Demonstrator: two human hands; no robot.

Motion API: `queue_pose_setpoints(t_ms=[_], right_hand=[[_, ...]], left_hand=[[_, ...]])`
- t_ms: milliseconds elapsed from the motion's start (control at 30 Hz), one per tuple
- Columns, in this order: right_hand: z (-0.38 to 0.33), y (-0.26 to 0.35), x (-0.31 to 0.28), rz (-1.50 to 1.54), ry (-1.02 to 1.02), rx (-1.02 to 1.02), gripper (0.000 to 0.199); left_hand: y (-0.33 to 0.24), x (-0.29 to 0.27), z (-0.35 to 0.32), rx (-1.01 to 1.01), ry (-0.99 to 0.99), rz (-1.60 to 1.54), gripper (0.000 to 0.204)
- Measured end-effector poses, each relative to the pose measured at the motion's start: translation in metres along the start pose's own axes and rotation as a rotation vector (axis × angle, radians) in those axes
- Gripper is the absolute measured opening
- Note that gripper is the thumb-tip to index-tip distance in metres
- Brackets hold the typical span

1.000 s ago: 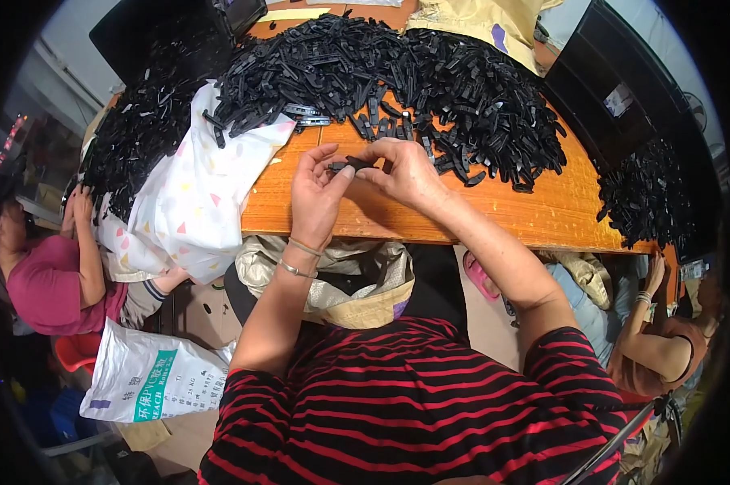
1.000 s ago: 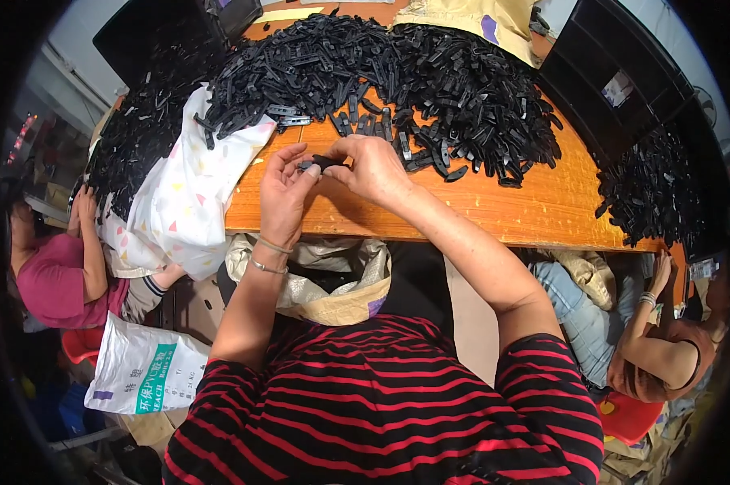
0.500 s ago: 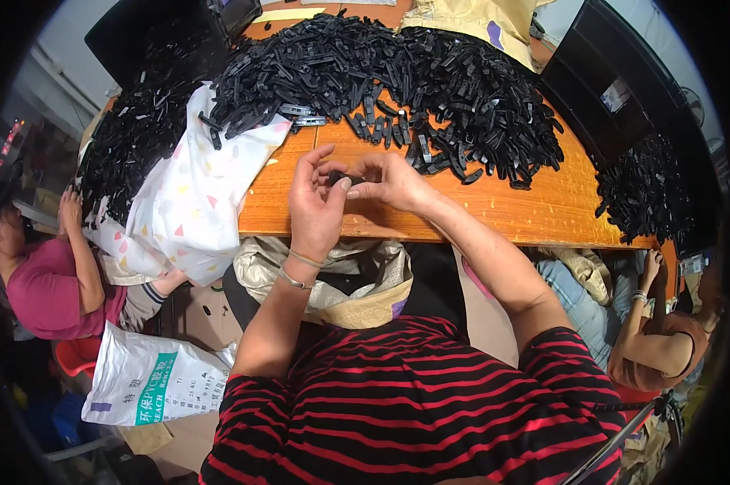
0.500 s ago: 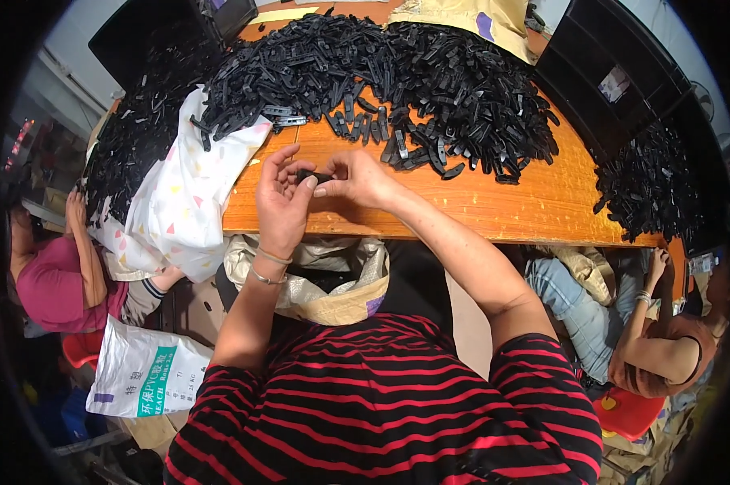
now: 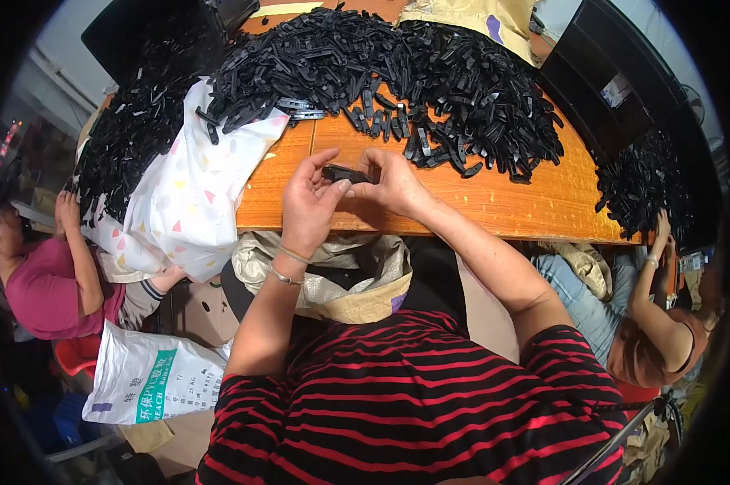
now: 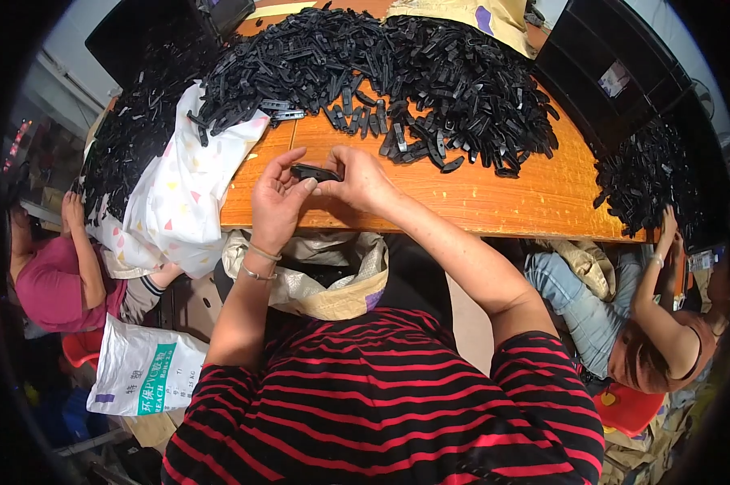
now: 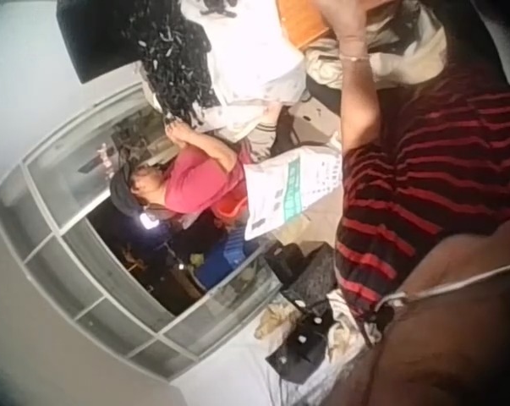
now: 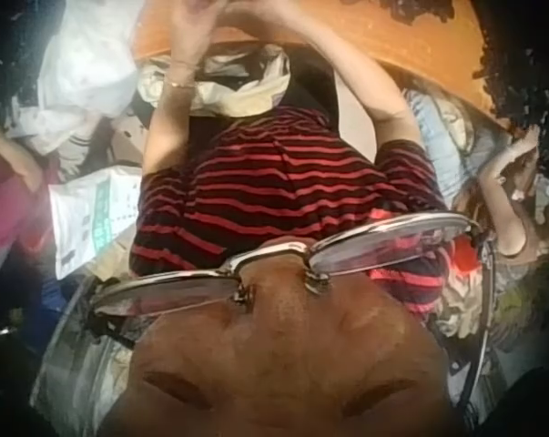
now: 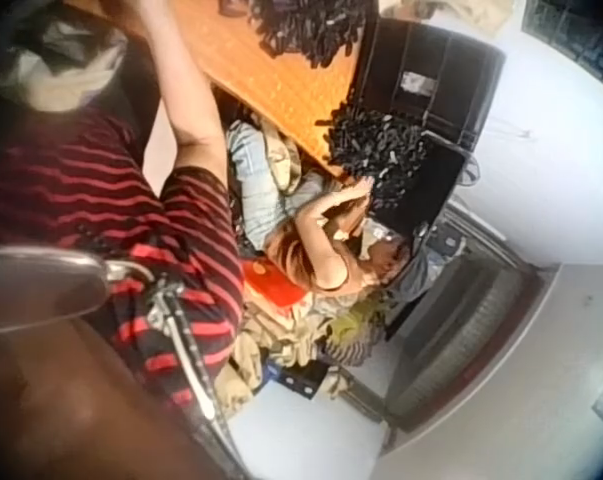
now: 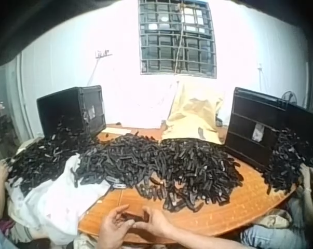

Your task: Sorting and inspecting a large pile of black plastic components on a workshop table.

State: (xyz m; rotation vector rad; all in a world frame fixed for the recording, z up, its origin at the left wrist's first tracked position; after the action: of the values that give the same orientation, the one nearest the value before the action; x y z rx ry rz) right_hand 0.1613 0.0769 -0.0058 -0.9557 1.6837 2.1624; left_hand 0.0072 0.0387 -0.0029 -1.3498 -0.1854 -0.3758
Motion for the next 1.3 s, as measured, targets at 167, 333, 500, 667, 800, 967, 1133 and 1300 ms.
queue_pose_setpoints(t_ms=[167, 333, 500, 667, 800, 967, 1133, 1300], right_hand=[[-0.008, 0.014, -0.004, -0.008, -0.077, -0.093, 0.035], [-0.008, 0.019, -0.011, -0.131, -0.071, -0.059, 0.036], [-0.007, 0.012, -0.007, 0.053, -0.041, -0.014, 0.037], [-0.017, 0.02, -0.005, -0.284, -0.312, -0.345, 0.027], [-0.018, 0.021, -0.008, -0.238, -0.246, -0.336, 0.025], [-0.019, 0.019, -0.009, -0.115, -0.112, -0.172, 0.026], [-0.013, 0.029, -0.019, -0.37, -0.137, -0.336, 0.021], [-0.008, 0.017, -0.017, 0.027, 0.079, -0.062, 0.023]], left_hand=[[-0.005, -0.002, -0.002, 0.02, -0.012, 0.034, 0.04], [-0.009, 0.001, -0.002, 0.011, -0.001, -0.03, 0.037], [-0.007, -0.003, -0.001, -0.034, -0.004, -0.125, 0.034], [0.008, -0.015, -0.002, -0.079, -0.016, -0.116, 0.027], [0.01, -0.016, -0.004, -0.046, -0.052, -0.058, 0.019], [0.001, -0.014, -0.001, -0.115, 0.005, -0.026, 0.016], [-0.006, -0.008, 0.0, -0.163, -0.005, -0.022, 0.013], [0.011, -0.007, -0.008, -0.18, -0.098, -0.276, 0.015]])
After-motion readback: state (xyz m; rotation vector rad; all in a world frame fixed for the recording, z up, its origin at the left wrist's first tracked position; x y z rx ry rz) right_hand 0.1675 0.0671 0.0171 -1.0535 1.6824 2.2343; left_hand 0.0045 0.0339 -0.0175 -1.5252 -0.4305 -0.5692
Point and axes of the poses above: each hand's wrist, its own z-axis towards the middle knuckle, its own x-axis out of the palm, y = z × x, the point moved 3 cm from there along z, towards the middle knuckle, and after that the axes turned 8 degrees about -z, right-handed, at the moved point
